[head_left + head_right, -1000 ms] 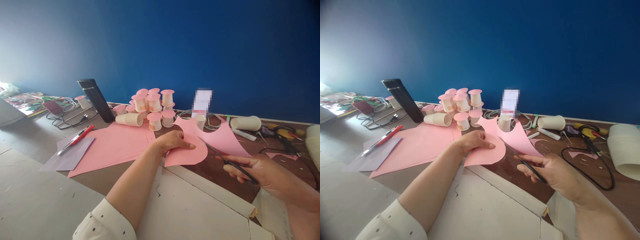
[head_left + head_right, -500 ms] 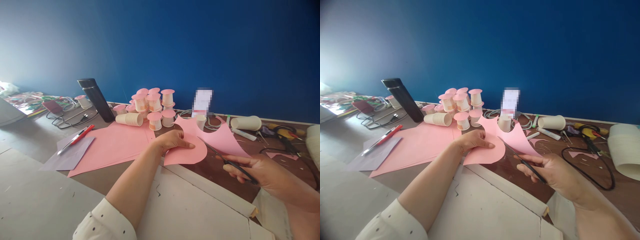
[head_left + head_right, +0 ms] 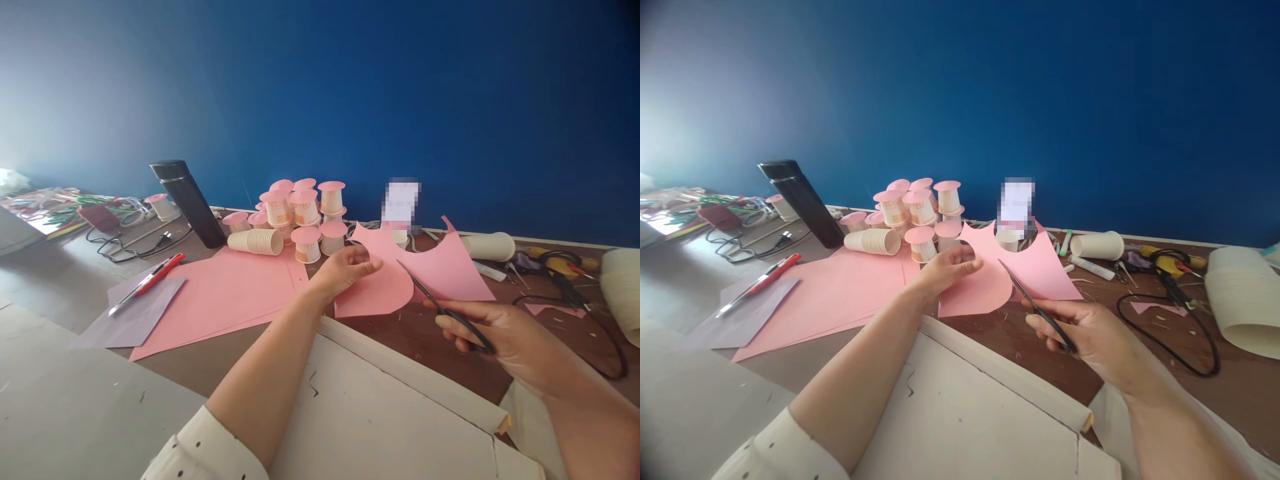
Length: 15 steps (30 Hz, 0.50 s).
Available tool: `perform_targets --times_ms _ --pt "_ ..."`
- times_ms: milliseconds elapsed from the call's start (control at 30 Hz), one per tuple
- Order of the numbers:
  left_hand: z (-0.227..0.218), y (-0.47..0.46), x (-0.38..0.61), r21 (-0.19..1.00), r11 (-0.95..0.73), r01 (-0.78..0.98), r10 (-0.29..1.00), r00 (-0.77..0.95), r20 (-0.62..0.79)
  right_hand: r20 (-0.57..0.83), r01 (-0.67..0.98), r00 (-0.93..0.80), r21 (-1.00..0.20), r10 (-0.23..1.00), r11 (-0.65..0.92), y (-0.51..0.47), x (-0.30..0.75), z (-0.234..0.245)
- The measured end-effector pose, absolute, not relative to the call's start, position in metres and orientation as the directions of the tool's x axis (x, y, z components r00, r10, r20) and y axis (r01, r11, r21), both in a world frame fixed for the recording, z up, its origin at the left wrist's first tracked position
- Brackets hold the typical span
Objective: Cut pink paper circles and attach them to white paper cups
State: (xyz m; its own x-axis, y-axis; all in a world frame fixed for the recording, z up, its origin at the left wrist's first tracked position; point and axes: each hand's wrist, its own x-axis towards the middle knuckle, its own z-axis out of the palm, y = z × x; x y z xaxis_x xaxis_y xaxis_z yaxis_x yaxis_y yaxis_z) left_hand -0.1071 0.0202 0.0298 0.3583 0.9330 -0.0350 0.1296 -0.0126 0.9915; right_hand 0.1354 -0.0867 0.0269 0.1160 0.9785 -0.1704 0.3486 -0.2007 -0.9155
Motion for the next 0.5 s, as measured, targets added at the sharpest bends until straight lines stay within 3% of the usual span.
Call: perform_targets --times_ms 33,133,200,300,400,500 --pt "0.03 0.02 -0.105 0.995 -0.055 0.085 0.963 0.266 0.031 -0.201 0.313 0.073 -0.925 0.977 -0.214 -0.086 0.132 0.026" --pt "0.034 0.018 -0.101 0.98 -0.199 0.011 0.979 -0.034 0.2 -0.208 0.184 0.158 -0.954 0.965 -0.235 -0.084 0.119 0.022" --pt "0.037 0.013 -0.098 0.965 -0.259 0.041 0.957 -0.125 0.262 -0.216 0.072 0.193 -0.97 0.957 -0.234 -0.083 0.113 0.02" --pt "0.039 0.001 -0.093 0.966 -0.226 0.127 0.971 0.105 0.213 -0.251 -0.08 0.196 -0.967 0.948 -0.24 -0.081 0.107 0.018" --pt "0.036 -0.01 -0.083 0.958 -0.118 0.263 0.883 0.469 -0.02 -0.267 -0.194 0.171 -0.953 0.948 -0.234 -0.082 0.106 0.016" --pt "0.028 -0.017 -0.073 0.944 0.107 0.312 0.739 0.61 -0.285 -0.235 -0.25 0.118 -0.947 0.965 -0.2 -0.084 0.105 0.014"
